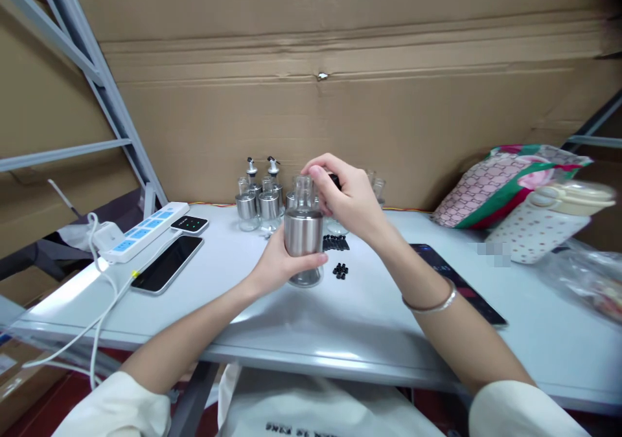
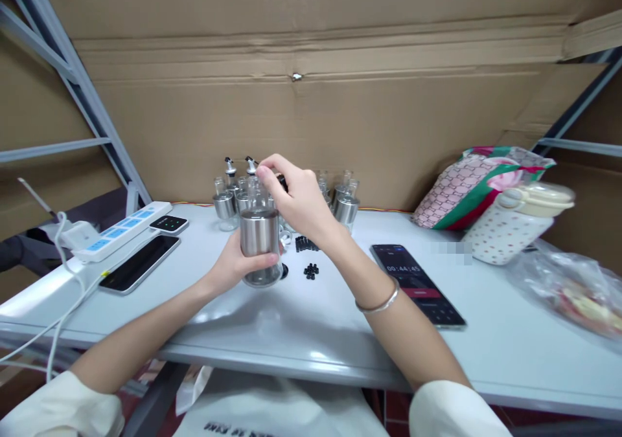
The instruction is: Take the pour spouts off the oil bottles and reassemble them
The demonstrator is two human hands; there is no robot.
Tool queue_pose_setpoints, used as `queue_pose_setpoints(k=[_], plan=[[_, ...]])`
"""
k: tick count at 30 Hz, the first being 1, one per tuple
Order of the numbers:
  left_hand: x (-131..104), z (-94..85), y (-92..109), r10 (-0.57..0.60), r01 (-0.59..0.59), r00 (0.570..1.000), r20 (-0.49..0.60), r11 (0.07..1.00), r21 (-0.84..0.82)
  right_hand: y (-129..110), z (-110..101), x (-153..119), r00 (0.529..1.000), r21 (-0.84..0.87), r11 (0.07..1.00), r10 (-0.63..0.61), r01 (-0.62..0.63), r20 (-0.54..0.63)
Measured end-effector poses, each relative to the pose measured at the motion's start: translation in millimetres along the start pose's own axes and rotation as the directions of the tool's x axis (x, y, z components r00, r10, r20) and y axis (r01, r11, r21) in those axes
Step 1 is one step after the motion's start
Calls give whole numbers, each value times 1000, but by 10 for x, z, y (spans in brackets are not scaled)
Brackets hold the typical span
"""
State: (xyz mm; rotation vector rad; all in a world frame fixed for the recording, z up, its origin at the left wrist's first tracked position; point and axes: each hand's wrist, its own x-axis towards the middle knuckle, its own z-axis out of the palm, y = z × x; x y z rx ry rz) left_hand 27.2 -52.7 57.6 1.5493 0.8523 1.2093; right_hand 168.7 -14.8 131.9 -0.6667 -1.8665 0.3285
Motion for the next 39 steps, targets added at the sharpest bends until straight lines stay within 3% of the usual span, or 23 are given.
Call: queue_pose_setpoints(k=[4,7,10,12,16,18,23,29,39], plan=[[127,-130,-108,87,-79,994,-70,991,109,-52,27,4,994,-4,997,75,-74,83],[215,-257,-206,213,-162,969,-123,929,332,-5,59,21,991,31,993,108,-111,84],[273,-387,-267,435,-226,876,-209,751,620,145,97,75,995,-5,995,101,-101,-9],[292,-452,-288,534,-221,822,-198,620,753,282,125,122,994,-63,993,99,-103,-55],[299,-502,-307,591,-189,801,-96,402,896,540,175,197,982,-142,975,159,-172,-98],[297,-504,-305,609,-189,791,-60,338,922,640,196,224,974,-154,966,188,-206,-124],[298,-513,-282,631,-187,773,-58,315,931,867,240,267,979,-200,964,147,-174,-144],[294,-508,-269,603,-162,794,-73,326,932,1112,300,266,994,-317,943,89,-102,-56],[288,-493,-276,595,-177,803,-41,303,936,1088,497,331,987,-586,809,129,-46,100]])
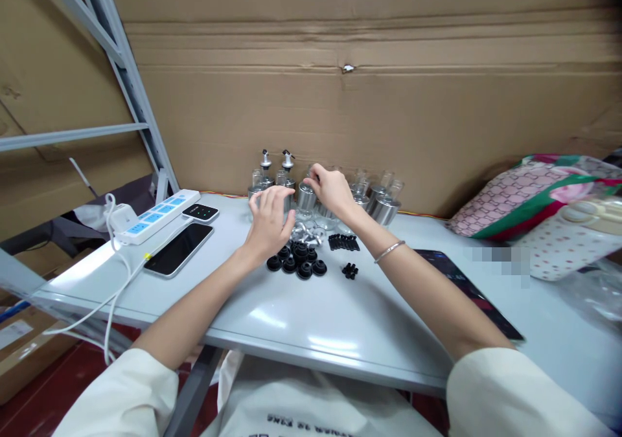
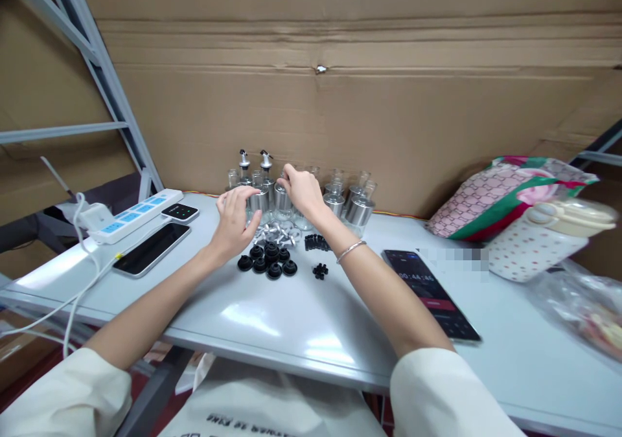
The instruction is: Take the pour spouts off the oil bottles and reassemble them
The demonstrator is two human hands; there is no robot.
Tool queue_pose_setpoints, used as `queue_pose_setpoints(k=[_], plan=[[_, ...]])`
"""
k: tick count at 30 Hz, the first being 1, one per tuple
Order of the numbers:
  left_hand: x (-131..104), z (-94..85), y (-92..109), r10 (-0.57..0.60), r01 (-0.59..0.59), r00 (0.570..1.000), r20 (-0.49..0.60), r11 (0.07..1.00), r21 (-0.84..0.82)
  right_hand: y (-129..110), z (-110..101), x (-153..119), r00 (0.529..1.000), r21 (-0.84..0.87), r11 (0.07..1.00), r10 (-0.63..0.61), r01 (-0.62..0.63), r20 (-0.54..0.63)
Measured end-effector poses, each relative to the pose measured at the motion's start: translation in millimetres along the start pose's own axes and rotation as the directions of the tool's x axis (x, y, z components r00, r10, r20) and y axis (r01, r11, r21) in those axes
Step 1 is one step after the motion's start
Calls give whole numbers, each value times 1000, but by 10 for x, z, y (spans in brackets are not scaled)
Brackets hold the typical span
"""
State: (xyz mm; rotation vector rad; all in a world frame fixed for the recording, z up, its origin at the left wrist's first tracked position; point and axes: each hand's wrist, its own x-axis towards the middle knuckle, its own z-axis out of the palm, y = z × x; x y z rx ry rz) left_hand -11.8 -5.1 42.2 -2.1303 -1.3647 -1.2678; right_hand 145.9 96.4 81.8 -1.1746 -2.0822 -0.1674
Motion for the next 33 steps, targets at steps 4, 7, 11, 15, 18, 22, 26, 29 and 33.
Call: queue_pose_setpoints(k=[4,7,11,15,18,22,26,29,33], plan=[[0,-10,6,11,-11,1000,6,1000,-6,18,70,-3,999,-31,999,12,-11,42],[1,-17,10,-5,5,1000,23,1000,-3,41,116,-6,997,-55,998,39,-35,68],[-1,-11,8,-23,22,999,46,1000,10,32,139,18,995,-90,994,65,-58,81],[5,-14,3,-18,18,996,83,1000,7,-4,73,1,991,-24,991,131,-130,37],[14,-37,10,8,-6,994,105,1000,-12,-20,-24,-159,984,171,969,177,-177,15],[-10,-46,67,72,-66,983,166,997,-43,-77,-138,-575,953,633,712,236,-302,189],[-87,2,166,169,-150,937,305,985,-82,-209,-199,-932,927,821,434,213,-372,308],[-131,41,215,223,-197,906,360,975,-108,-285,-212,-1043,937,879,340,220,-333,270],[-146,79,218,253,-231,901,352,967,-102,-296,-173,-1104,949,891,340,203,-300,242]])
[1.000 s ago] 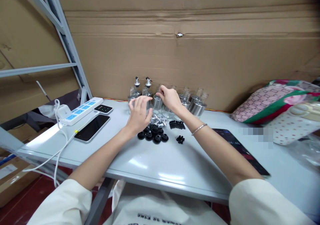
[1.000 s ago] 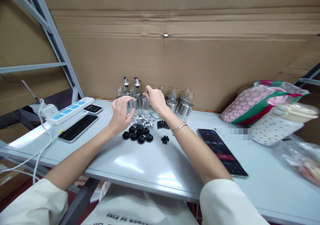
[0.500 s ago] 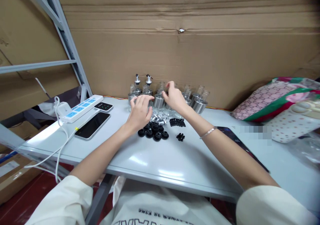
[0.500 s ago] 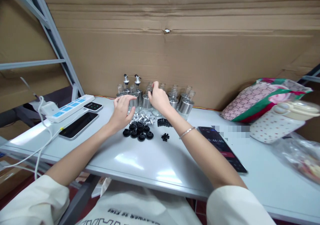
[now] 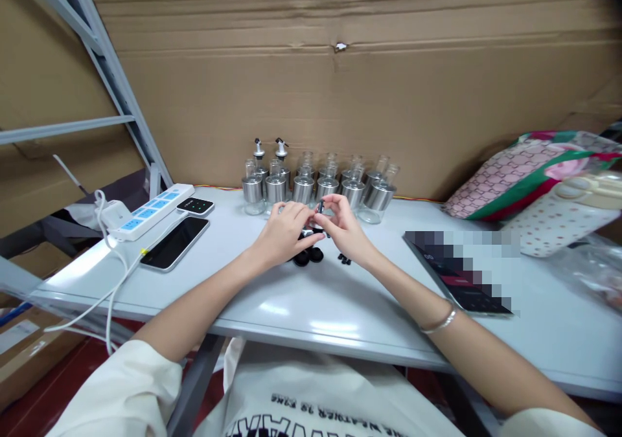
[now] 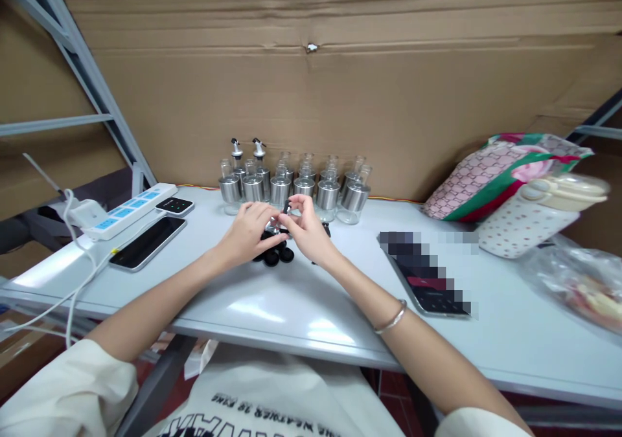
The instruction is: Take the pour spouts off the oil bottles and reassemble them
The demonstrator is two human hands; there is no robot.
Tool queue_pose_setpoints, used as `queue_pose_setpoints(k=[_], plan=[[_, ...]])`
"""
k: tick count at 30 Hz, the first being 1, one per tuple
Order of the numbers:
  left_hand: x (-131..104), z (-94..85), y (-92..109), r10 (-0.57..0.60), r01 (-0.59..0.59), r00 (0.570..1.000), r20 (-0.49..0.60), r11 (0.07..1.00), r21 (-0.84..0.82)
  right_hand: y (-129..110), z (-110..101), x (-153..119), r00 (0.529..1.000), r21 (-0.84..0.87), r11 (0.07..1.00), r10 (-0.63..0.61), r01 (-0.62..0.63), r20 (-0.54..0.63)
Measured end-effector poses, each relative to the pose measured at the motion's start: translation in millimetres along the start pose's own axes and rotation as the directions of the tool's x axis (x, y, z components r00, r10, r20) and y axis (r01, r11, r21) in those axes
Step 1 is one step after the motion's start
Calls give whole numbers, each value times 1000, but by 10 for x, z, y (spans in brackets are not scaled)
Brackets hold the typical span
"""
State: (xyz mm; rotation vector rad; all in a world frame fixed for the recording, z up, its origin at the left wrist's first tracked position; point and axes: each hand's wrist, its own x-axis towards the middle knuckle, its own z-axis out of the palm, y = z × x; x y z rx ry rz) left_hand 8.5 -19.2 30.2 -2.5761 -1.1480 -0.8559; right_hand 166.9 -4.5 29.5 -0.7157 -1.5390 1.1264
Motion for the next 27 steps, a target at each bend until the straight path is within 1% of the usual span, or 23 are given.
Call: queue_pose_setpoints(k=[6,8,10,12,14,18,20,22,25,27], plan=[[-11,44,-16,14,-10,997,-72,998,56,63,26,-99,992,-179,976,-114,122,52],[-12,43,-18,53,-48,993,-103,998,47,35,28,-130,988,-245,957,-142,153,62],[-9,34,-23,101,-94,984,-147,994,49,-4,7,-143,977,-341,915,-199,214,79],[-5,27,-32,129,-119,975,-181,991,67,-35,-40,-136,947,-446,836,-297,320,123],[-3,25,-41,136,-122,974,-183,989,83,-52,-102,-118,907,-519,746,-379,417,184],[-6,31,-48,132,-121,982,-137,989,85,-74,-198,-96,862,-637,591,-428,495,272],[-6,29,-45,109,-102,989,-99,992,73,-90,-213,-99,834,-683,505,-457,529,308],[-2,23,-39,72,-69,997,-38,996,62,-104,-214,-102,796,-716,407,-493,568,351],[7,15,-34,27,-33,997,79,997,71,-107,-217,-91,717,-763,206,-551,613,427],[10,15,-33,14,-25,991,136,996,80,-100,-228,-76,672,-787,72,-573,612,470]])
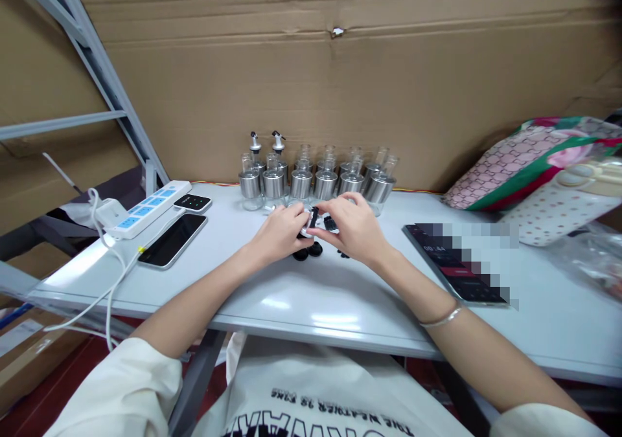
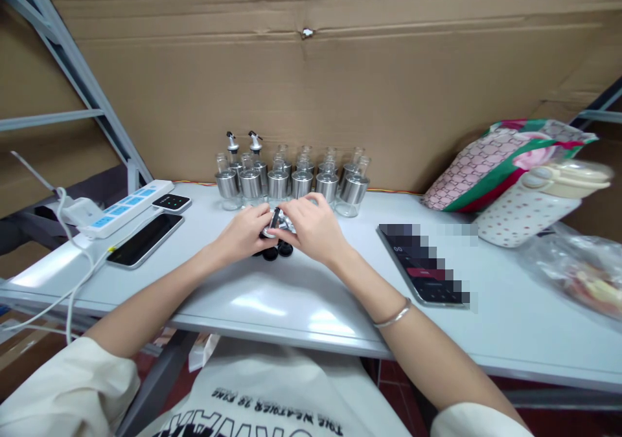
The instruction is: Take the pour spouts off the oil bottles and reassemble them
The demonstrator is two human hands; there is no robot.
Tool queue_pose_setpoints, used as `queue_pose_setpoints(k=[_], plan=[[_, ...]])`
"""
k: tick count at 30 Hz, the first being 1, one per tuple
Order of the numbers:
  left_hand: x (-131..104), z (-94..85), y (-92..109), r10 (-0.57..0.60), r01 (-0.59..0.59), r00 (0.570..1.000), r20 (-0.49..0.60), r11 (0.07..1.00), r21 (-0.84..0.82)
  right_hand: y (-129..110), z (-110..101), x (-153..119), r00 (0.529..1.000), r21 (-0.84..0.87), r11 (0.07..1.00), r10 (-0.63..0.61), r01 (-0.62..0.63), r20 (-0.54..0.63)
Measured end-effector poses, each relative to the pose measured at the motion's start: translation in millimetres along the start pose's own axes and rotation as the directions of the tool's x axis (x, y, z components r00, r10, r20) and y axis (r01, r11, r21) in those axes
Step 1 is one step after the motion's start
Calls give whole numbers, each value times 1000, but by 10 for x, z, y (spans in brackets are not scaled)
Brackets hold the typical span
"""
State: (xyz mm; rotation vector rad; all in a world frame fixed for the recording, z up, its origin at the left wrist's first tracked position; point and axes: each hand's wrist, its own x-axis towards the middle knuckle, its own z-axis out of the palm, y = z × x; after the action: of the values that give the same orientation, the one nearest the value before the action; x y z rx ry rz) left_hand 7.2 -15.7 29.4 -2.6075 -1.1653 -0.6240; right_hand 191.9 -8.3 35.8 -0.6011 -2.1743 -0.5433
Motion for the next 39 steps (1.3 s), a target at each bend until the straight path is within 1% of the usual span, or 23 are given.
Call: queue_pose_setpoints(k=[2,5,9,12,15,20,23,27,30,36,39], plan=[[0,4,1,8,-8,1000,29,1000,-3,21,6,0,999,-86,996,-35,35,5],[-2,10,7,37,-36,999,39,999,-19,38,7,2,998,-161,985,-60,64,32],[5,9,30,35,-33,998,46,999,-41,38,14,3,993,-214,970,-111,115,29],[14,-2,59,22,-17,997,73,997,-74,40,32,-6,989,-228,963,-139,146,48],[21,-21,89,7,6,993,115,993,-116,47,49,-16,987,-235,959,-146,158,65],[29,-48,116,6,26,985,172,982,-185,50,58,-20,981,-236,953,-191,188,10],[32,-58,119,20,19,985,174,976,-218,45,59,-25,982,-212,959,-190,186,2],[34,-63,120,34,13,984,174,965,-261,46,66,-42,990,-139,980,-139,143,39],[32,-61,123,59,-14,985,160,963,-269,58,74,-60,991,-83,989,-119,123,55],[25,-53,126,94,-49,985,146,956,-289,78,77,-86,982,-100,977,-185,186,22],[25,-57,129,100,-55,984,149,958,-280,75,71,-82,973,-126,966,-230,226,-19]])
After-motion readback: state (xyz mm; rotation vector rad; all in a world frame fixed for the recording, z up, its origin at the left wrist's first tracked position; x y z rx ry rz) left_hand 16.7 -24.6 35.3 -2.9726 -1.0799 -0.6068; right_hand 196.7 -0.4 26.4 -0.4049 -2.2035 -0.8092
